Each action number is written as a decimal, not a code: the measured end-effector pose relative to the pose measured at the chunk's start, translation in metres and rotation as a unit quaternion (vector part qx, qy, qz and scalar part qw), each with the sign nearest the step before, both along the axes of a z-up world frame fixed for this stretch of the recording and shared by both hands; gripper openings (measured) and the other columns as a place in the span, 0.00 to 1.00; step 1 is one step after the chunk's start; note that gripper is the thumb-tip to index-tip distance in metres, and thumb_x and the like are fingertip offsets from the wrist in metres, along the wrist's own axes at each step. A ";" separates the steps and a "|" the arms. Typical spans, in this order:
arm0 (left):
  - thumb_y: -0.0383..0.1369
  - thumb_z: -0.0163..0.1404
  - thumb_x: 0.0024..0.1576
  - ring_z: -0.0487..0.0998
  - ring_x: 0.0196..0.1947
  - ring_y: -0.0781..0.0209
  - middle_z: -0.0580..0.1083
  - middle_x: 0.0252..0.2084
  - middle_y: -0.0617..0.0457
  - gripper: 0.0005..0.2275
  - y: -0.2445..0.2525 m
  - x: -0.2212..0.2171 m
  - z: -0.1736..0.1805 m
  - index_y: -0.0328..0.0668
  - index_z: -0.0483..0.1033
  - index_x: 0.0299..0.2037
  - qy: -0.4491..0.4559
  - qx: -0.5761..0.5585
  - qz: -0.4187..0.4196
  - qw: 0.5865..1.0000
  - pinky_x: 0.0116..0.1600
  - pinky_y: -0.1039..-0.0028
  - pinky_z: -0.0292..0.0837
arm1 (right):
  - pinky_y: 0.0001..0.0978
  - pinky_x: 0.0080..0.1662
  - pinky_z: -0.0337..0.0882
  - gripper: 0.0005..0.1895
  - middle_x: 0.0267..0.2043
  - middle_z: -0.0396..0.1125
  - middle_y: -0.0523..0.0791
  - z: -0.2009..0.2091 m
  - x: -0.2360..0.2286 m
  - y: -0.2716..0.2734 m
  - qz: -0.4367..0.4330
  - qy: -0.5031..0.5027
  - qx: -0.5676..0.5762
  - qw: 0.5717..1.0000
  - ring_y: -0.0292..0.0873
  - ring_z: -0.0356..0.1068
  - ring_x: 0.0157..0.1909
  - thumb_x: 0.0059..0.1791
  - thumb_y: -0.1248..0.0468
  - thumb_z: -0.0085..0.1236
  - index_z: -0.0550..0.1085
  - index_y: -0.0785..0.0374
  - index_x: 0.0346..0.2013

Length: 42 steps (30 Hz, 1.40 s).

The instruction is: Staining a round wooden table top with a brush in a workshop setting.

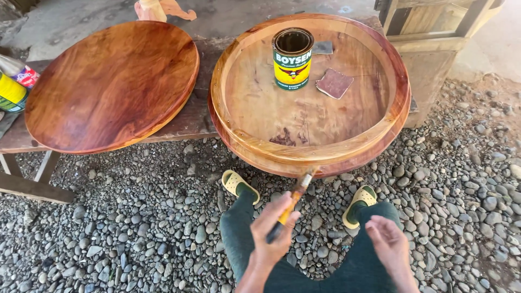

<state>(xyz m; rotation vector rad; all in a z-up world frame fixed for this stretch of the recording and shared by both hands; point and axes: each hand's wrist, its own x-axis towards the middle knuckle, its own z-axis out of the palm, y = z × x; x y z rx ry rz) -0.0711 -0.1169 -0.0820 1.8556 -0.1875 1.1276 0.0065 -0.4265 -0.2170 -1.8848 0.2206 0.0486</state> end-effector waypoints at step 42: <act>0.20 0.58 0.58 0.85 0.47 0.55 0.80 0.52 0.42 0.16 0.183 0.018 0.047 0.40 0.78 0.56 0.059 0.048 0.112 0.991 0.49 0.72 0.84 | 0.29 0.50 0.74 0.15 0.38 0.78 0.48 -0.185 -0.040 0.022 0.151 0.216 0.074 0.962 0.37 0.75 0.42 0.49 0.66 0.62 0.78 0.70 0.49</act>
